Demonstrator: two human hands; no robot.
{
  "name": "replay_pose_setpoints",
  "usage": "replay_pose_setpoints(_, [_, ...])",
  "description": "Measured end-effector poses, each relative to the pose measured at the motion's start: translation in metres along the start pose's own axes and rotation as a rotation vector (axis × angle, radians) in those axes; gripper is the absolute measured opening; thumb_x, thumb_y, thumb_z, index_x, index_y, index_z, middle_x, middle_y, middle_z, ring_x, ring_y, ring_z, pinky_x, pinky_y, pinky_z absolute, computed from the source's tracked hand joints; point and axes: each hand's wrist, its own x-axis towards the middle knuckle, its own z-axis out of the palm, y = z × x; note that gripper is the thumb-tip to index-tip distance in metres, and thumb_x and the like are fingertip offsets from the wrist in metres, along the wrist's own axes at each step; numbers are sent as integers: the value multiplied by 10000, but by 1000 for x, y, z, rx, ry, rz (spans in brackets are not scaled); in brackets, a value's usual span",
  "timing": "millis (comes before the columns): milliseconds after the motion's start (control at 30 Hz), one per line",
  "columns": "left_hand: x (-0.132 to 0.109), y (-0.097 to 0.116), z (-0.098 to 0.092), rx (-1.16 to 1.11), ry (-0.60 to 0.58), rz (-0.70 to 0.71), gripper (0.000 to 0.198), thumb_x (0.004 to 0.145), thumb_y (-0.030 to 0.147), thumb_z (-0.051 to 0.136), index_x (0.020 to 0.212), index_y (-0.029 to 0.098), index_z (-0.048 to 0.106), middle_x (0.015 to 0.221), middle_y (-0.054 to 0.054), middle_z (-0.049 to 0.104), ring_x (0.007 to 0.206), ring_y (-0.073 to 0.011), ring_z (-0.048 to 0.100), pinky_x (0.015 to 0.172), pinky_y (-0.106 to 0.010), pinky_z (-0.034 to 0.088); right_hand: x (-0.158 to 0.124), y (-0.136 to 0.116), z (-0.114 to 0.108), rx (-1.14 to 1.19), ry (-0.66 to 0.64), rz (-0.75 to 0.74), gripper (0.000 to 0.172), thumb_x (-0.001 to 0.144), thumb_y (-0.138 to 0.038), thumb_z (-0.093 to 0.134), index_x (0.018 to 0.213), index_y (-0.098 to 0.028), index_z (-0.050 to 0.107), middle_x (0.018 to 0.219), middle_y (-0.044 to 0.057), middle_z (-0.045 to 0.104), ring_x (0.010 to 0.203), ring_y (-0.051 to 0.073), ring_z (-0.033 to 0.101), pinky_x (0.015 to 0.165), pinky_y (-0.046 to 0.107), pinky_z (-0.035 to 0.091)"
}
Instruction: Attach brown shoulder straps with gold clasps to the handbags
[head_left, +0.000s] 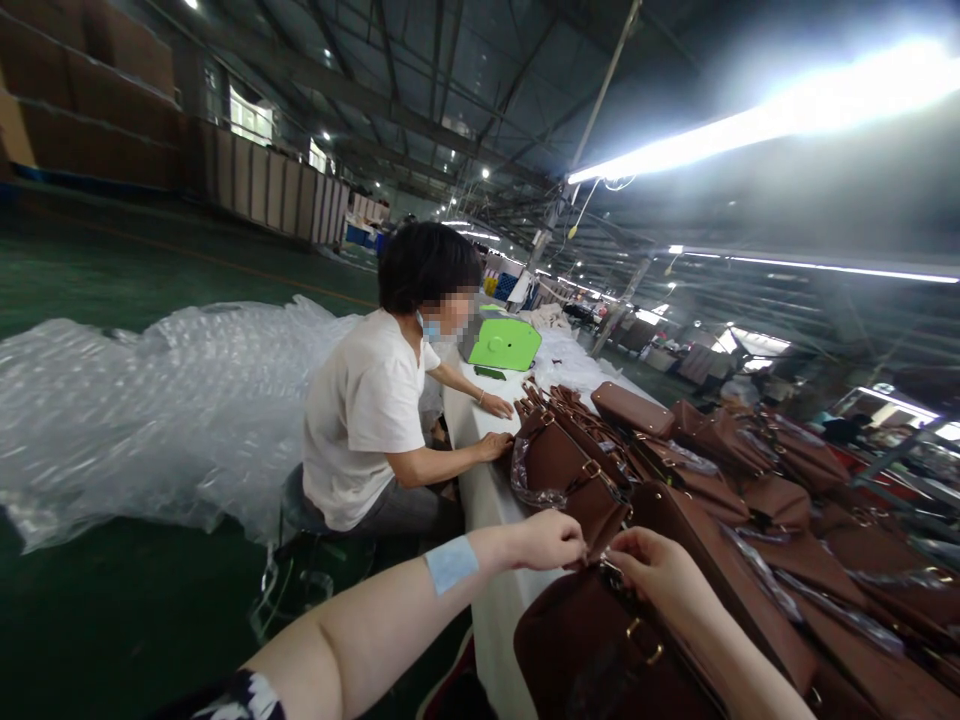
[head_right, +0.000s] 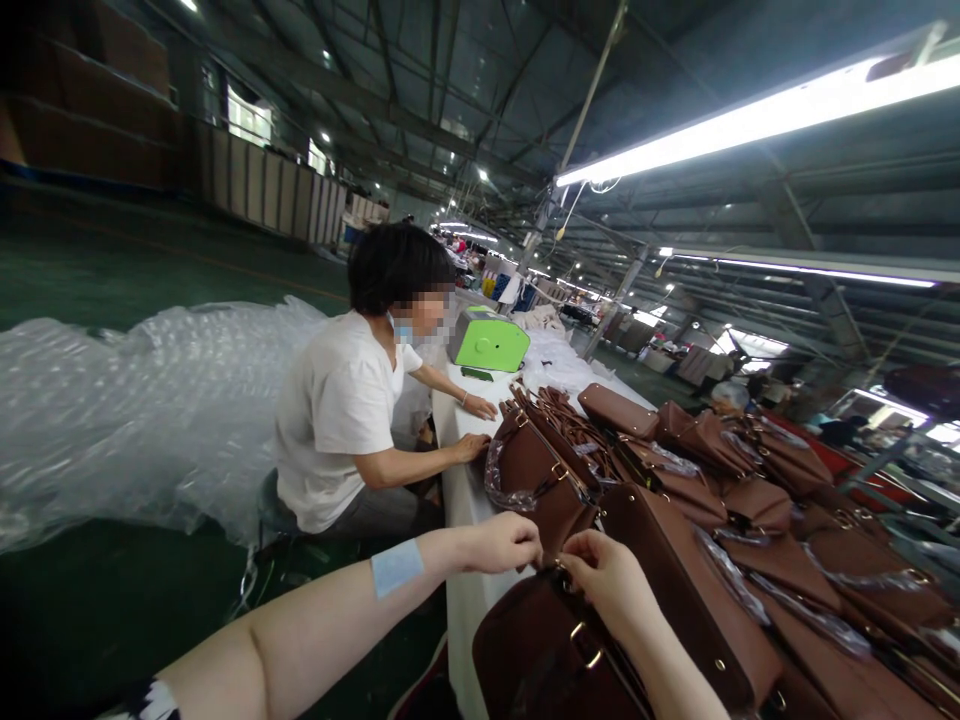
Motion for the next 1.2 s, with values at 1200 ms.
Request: replay_pose_setpoints(1200, [3,37,25,-477,191,55,217,830,336,623,833,129,688,621,33,547,578,-76,448,570,-199,359,-30,10,-12,228,137,174,584,747,-626,573,1070,-167,733,642,24,682,515,158,543,494,278,403])
